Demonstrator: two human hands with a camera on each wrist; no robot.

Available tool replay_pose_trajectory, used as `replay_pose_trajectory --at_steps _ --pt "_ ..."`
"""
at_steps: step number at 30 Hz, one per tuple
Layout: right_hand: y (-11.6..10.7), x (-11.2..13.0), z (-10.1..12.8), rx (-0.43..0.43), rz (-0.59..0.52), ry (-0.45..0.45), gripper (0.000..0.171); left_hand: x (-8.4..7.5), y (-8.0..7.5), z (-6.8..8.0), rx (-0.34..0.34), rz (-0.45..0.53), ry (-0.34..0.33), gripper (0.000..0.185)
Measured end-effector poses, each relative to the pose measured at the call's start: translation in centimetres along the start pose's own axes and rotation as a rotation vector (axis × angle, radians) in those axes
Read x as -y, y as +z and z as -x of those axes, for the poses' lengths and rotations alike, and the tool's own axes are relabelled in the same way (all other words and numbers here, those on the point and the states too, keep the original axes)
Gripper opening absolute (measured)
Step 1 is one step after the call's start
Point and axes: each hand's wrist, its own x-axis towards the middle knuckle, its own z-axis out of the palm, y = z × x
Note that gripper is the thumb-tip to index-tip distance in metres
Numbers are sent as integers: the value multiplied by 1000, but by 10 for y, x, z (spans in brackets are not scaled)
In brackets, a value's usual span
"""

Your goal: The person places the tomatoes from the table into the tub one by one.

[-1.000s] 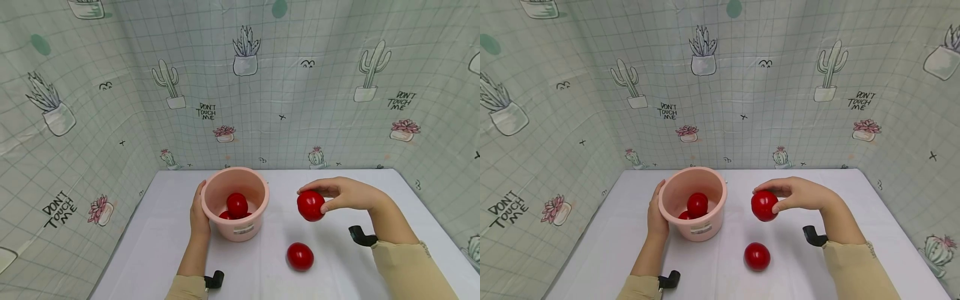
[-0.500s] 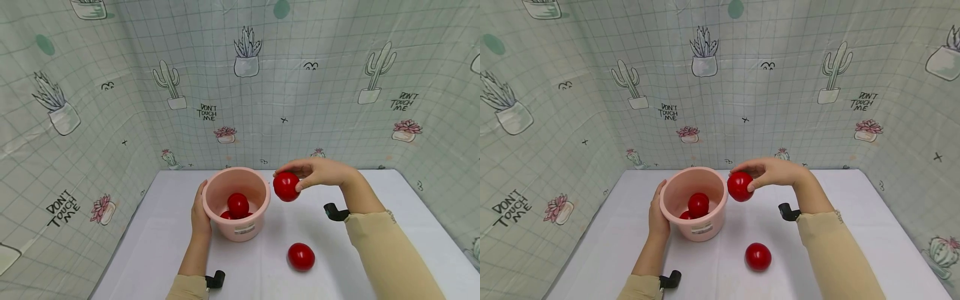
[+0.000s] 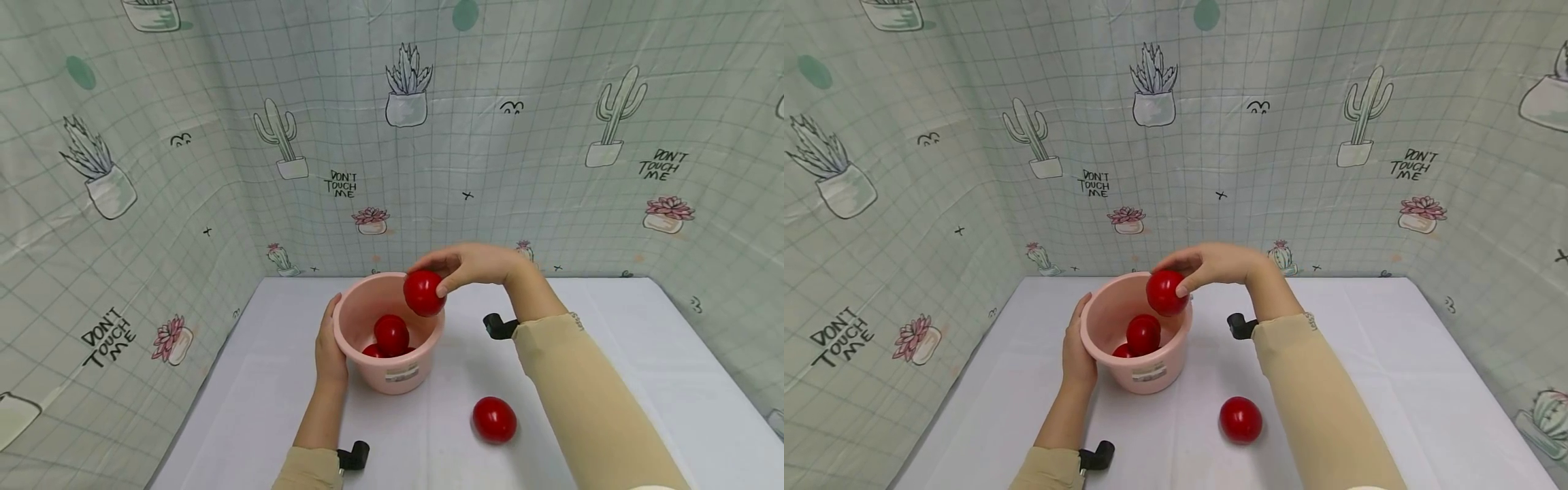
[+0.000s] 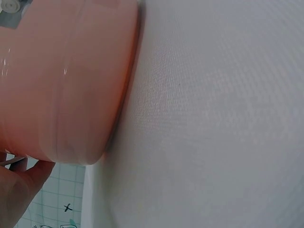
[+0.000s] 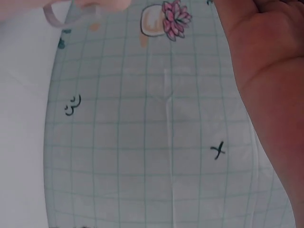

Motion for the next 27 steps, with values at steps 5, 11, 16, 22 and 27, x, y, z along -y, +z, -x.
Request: replay_pose_trajectory --at_steps 5,11,16,22,27 --pt "6 5 -21 12 65 27 54 2 0 1 -12 -4 2 48" --pt "16 9 -43 24 161 68 52 3 1 2 1 -9 5 45" --pt "24 9 -61 64 174 97 56 6 2 3 0 -14 4 46" --pt "39 11 -82 89 288 155 52 9 2 5 -13 4 34 47" --pt "53 12 -95 106 347 189 47 13 3 6 -21 -23 92 46"
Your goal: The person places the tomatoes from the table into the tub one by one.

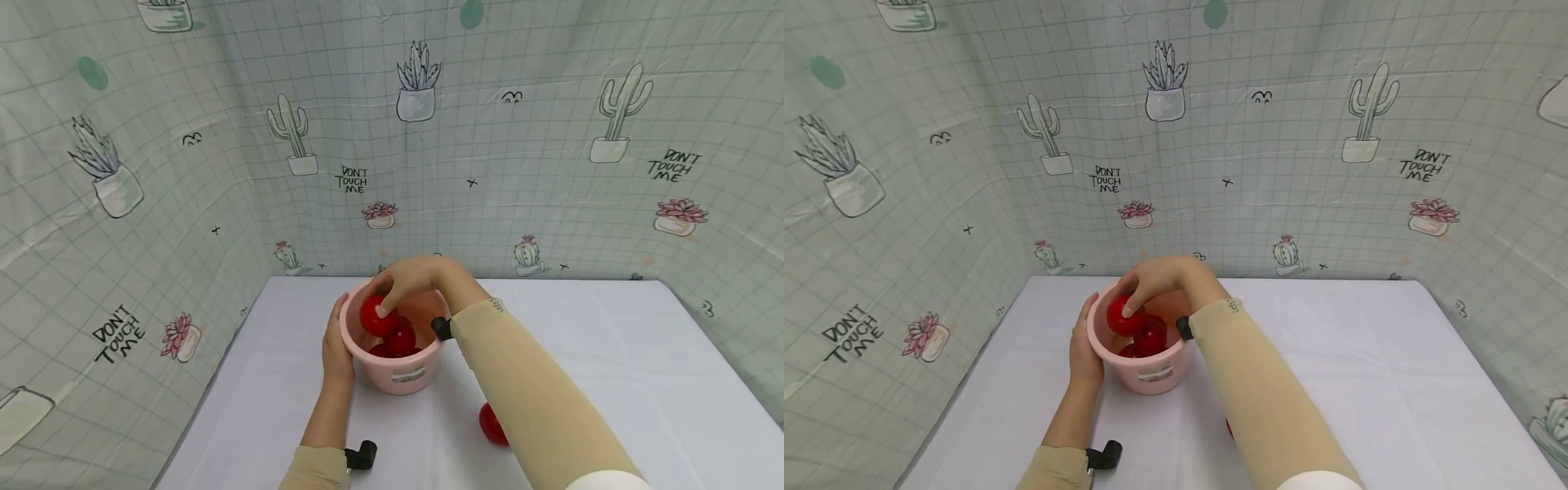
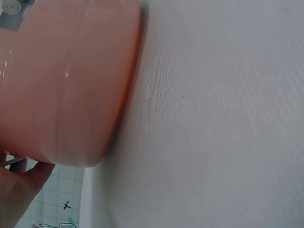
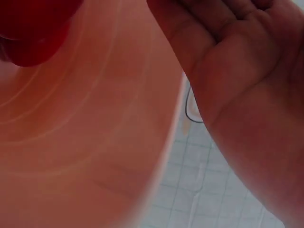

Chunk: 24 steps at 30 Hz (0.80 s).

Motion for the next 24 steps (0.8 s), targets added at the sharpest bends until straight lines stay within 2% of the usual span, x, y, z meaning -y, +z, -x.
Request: replay_pose_trajectory --at_steps 6,14,19,24 --pt "4 -1 -8 42 66 22 41 1 3 0 -1 -25 -26 45" --pt "6 -1 -12 68 58 24 39 0 5 0 -6 -55 -15 44" --pt "4 1 -8 55 49 46 45 0 2 0 30 11 -50 48" --pt "-5 -4 4 20 100 46 52 -3 -3 -2 51 42 -80 45"
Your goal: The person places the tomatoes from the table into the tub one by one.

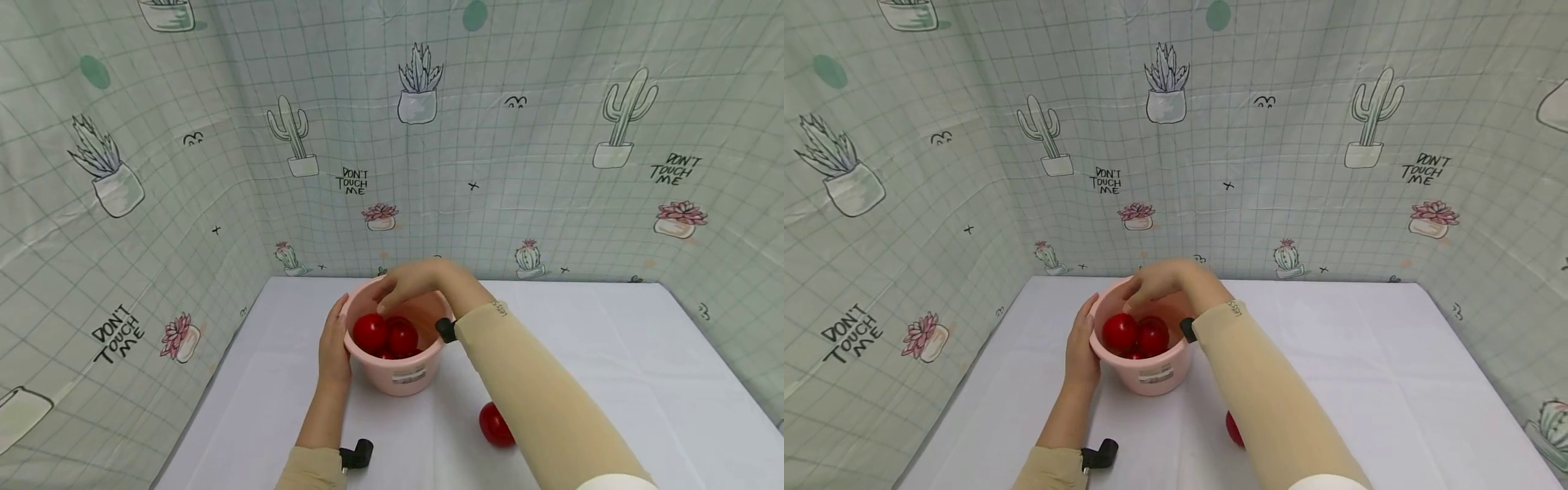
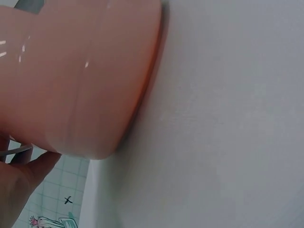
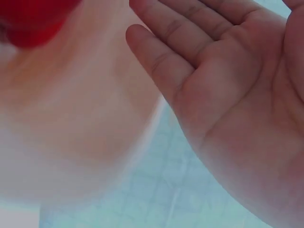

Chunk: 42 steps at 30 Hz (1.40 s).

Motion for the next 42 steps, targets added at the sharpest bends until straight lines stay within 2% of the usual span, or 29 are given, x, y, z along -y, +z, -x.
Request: replay_pose_trajectory --at_steps 5,12,16,21,26,30,36,42 --pt "-10 -16 29 -79 10 -26 50 -7 -1 -2 -4 -23 -33 43" --pt "-2 -53 95 -234 -40 -42 47 -14 -2 0 -27 -41 -13 43" --pt "25 -88 132 -295 -131 -40 46 -8 -2 -2 -27 -28 -2 41" --pt "80 -124 160 -276 -214 -56 46 -2 -2 -3 -42 -31 16 39" --pt "132 -140 171 -207 -197 -37 57 -3 -2 -3 -45 -49 36 39" --pt "159 -142 171 -184 -209 -2 64 -5 -1 -4 -41 -57 35 39" --pt "177 -143 170 -197 -295 62 66 -6 1 -3 -34 -43 35 40" --pt "183 -147 172 -207 -285 64 66 -4 4 -4 -24 -36 53 41"
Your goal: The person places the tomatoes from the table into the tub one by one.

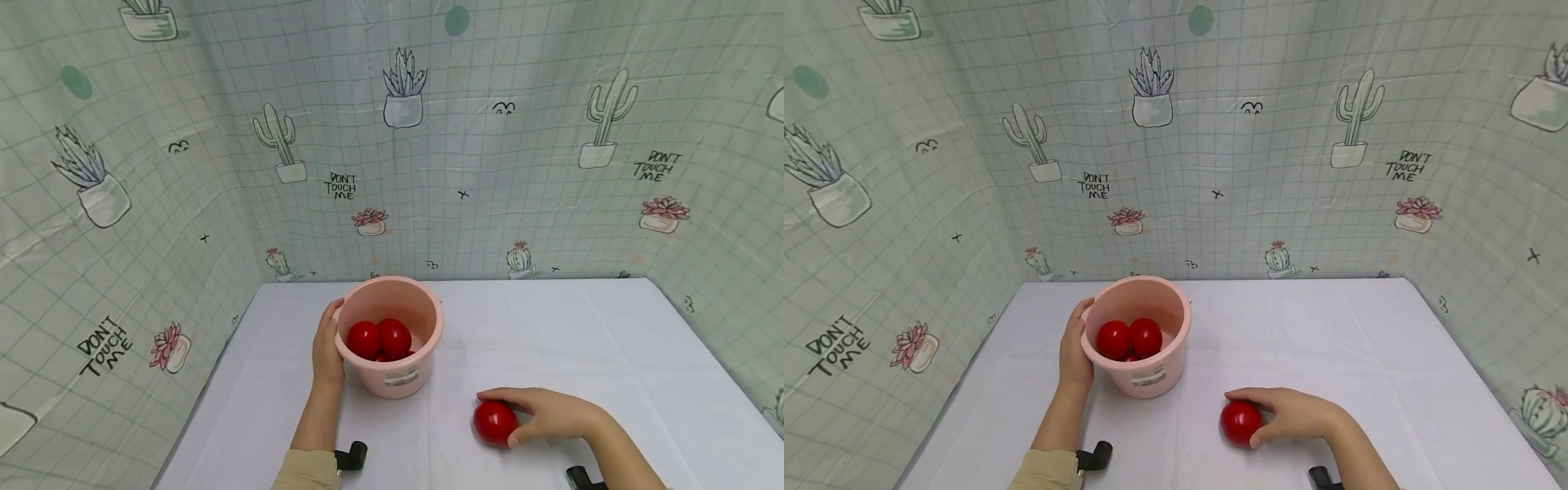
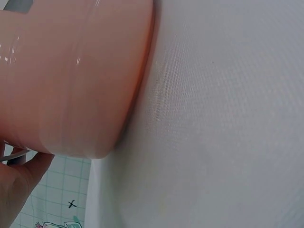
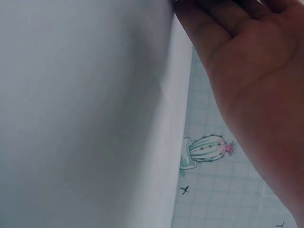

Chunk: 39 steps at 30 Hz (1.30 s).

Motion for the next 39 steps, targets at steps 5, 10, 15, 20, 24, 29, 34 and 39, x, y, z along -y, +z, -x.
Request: replay_pose_trajectory --at_steps 5,10,15,20,24,29,34,39 --pt "2 -4 1 -16 15 -12 64 0 1 0 -2 16 2 41" --pt "4 -7 0 -17 -13 -4 58 0 2 0 -7 23 -11 42" --pt "5 -9 0 -35 5 -13 57 2 1 0 -1 36 -17 42" --pt "6 -10 0 -54 37 -24 56 3 1 0 1 42 -14 42" --pt "6 -10 -1 -64 53 -30 55 3 0 0 1 35 -10 41" --pt "5 -10 -1 -71 73 -42 55 4 1 0 3 32 -12 42" --pt "-1 -7 0 -75 88 -49 54 4 1 0 2 36 -12 42" --pt "-11 -2 0 -92 127 -77 54 3 2 0 -11 32 -15 42"
